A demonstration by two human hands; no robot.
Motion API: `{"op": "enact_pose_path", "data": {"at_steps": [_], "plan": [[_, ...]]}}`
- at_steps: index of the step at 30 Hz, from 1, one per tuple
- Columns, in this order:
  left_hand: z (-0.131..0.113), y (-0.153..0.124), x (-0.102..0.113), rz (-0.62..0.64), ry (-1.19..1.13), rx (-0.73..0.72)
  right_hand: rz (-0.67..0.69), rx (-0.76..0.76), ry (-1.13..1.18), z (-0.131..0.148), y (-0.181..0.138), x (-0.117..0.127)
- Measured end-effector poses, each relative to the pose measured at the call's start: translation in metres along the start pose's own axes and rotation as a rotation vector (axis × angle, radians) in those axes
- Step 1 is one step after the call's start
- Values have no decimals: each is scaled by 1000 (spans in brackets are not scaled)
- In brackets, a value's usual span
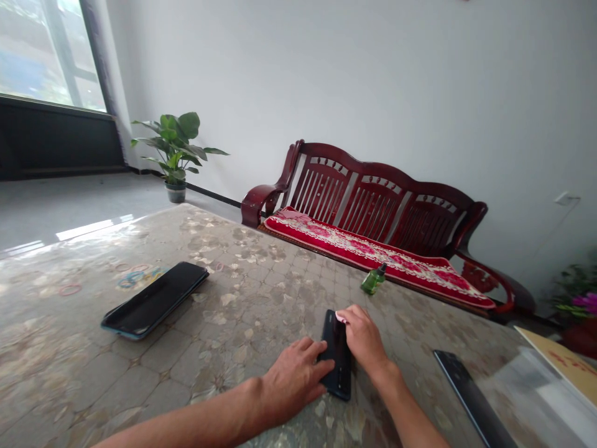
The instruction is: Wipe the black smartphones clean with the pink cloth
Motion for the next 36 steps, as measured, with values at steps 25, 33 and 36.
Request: {"op": "enact_pose_path", "data": {"at_steps": [25,33,36], "plan": [[3,1,-1,-8,1,9,4,50,86,16,-25,5],[4,0,-1,-14,5,13,79,-18,90,19,-27,4],[4,0,-2,-19,3,14,98,-24,104,19,-32,5]]}}
Point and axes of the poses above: each hand's wrist, its own y-axis towards the middle knuckle, its own x-axis out of the back of the hand, z = x × y, the point moved 8 cm from there along y, towards the middle knuckle, and after that the axes turned 12 degrees about -x, right-handed, at the moved point
